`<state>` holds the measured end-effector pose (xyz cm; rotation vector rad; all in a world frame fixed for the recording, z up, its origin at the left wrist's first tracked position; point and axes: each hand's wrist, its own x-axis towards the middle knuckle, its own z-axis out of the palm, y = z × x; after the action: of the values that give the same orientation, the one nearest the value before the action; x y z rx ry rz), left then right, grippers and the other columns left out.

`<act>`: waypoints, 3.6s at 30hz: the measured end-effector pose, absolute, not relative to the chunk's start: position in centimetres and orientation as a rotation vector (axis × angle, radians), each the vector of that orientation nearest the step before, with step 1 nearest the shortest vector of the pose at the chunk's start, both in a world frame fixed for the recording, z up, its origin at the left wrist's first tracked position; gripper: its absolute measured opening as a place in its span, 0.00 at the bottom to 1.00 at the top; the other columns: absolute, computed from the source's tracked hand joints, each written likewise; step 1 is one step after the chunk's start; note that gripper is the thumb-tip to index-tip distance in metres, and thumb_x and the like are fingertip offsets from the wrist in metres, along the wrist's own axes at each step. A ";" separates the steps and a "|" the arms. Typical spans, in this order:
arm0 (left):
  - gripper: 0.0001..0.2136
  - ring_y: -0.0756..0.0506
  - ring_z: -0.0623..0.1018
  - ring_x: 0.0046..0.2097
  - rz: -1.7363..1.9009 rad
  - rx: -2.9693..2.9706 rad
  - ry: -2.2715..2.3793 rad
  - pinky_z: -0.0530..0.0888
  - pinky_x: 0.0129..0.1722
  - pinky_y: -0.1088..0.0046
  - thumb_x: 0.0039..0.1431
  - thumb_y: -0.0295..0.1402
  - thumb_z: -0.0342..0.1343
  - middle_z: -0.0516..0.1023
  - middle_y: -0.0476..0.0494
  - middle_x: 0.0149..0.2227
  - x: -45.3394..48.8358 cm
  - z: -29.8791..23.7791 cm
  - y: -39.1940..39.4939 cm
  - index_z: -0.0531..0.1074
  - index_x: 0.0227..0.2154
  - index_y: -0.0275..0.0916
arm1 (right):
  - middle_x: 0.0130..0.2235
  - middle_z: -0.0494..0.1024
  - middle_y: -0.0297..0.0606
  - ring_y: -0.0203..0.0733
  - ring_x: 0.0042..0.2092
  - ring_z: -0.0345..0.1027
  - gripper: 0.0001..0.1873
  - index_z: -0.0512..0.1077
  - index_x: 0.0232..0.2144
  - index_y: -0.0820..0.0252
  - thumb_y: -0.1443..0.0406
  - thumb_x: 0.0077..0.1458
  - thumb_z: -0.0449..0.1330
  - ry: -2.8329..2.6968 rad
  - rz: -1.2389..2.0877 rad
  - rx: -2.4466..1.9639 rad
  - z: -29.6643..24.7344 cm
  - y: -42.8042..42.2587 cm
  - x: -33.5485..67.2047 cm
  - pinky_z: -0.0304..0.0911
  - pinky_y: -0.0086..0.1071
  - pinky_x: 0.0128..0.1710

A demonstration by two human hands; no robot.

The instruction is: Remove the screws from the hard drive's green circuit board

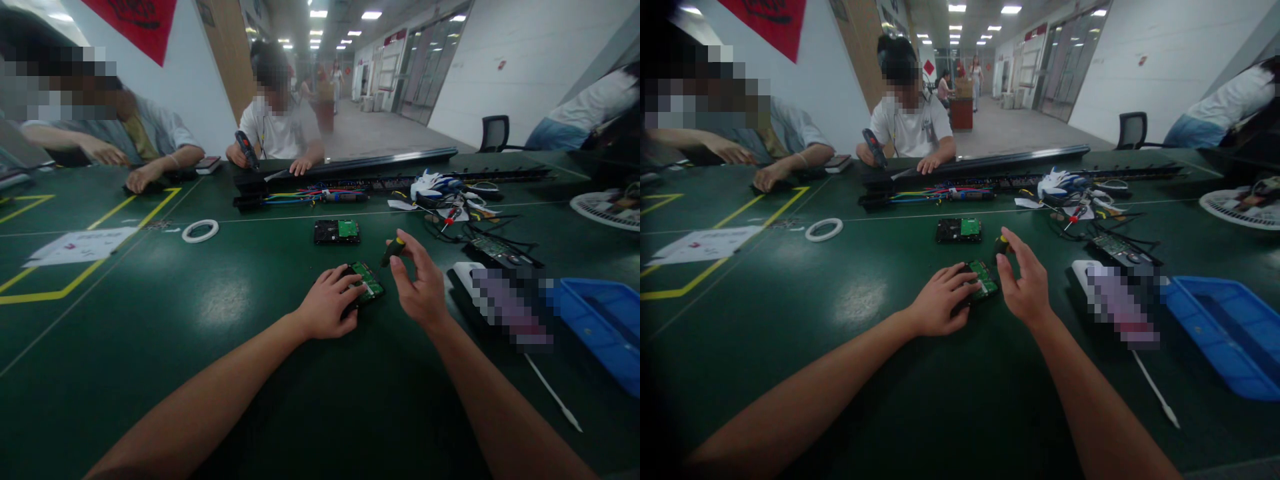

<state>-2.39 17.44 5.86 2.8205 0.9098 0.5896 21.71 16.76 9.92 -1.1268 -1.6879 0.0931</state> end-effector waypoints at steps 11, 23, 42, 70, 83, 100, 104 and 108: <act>0.29 0.26 0.58 0.74 0.571 2.823 0.911 0.63 0.69 0.41 0.63 0.40 0.57 0.68 0.38 0.69 -2.4 5.8 17.5 0.68 0.66 0.42 | 0.57 0.81 0.40 0.50 0.54 0.78 0.28 0.69 0.64 0.46 0.63 0.64 0.66 -1.679 -0.110 -1.096 10.0 16.8 21.7 0.75 0.51 0.57; 0.29 0.26 0.58 0.74 0.569 2.805 0.920 0.62 0.70 0.41 0.63 0.40 0.57 0.68 0.39 0.69 -2.3 5.9 17.4 0.68 0.66 0.43 | 0.59 0.79 0.42 0.51 0.55 0.77 0.28 0.65 0.66 0.45 0.64 0.66 0.63 -1.688 -0.070 -1.087 9.9 16.8 21.5 0.75 0.53 0.58; 0.29 0.26 0.58 0.74 0.558 2.817 0.928 0.62 0.69 0.41 0.63 0.41 0.57 0.68 0.39 0.69 -2.3 6.0 17.3 0.68 0.66 0.42 | 0.59 0.78 0.40 0.51 0.53 0.78 0.32 0.62 0.67 0.43 0.64 0.64 0.65 -1.717 -0.111 -1.080 9.6 16.9 21.5 0.75 0.52 0.57; 0.29 0.26 0.57 0.75 0.560 2.809 0.930 0.62 0.70 0.40 0.63 0.41 0.57 0.68 0.39 0.69 -2.4 5.9 17.4 0.68 0.66 0.43 | 0.59 0.77 0.41 0.50 0.52 0.79 0.32 0.62 0.67 0.44 0.63 0.65 0.64 -1.688 0.031 -1.075 9.5 16.9 21.4 0.77 0.52 0.56; 0.29 0.26 0.57 0.74 0.547 2.811 0.928 0.62 0.70 0.40 0.64 0.42 0.57 0.68 0.39 0.69 -2.4 6.0 17.4 0.68 0.66 0.42 | 0.56 0.80 0.40 0.50 0.52 0.79 0.29 0.66 0.64 0.44 0.64 0.64 0.66 -1.736 -0.108 -1.059 9.9 16.6 21.3 0.77 0.49 0.56; 0.29 0.26 0.59 0.74 0.578 2.825 0.920 0.62 0.69 0.42 0.63 0.41 0.57 0.69 0.39 0.69 -2.3 5.7 17.5 0.68 0.66 0.41 | 0.53 0.81 0.41 0.50 0.52 0.78 0.27 0.68 0.64 0.47 0.66 0.64 0.64 -1.738 -0.213 -1.027 10.4 16.6 21.4 0.76 0.50 0.55; 0.29 0.26 0.59 0.74 0.581 2.819 0.911 0.63 0.69 0.41 0.63 0.41 0.57 0.69 0.38 0.68 -2.4 5.8 17.5 0.68 0.66 0.42 | 0.57 0.80 0.43 0.50 0.53 0.78 0.29 0.65 0.67 0.49 0.66 0.66 0.61 -1.753 -0.156 -1.043 10.4 16.5 21.4 0.75 0.51 0.56; 0.29 0.26 0.58 0.74 0.577 2.825 0.917 0.62 0.69 0.42 0.63 0.41 0.57 0.69 0.39 0.69 -2.4 5.8 17.5 0.69 0.66 0.41 | 0.59 0.79 0.44 0.50 0.53 0.79 0.30 0.64 0.68 0.49 0.66 0.66 0.60 -1.740 -0.125 -1.070 10.0 16.7 21.5 0.76 0.51 0.57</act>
<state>-2.36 17.46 5.80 2.8249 0.9171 0.5769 21.47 16.67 9.99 -1.0703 -1.7399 -0.1252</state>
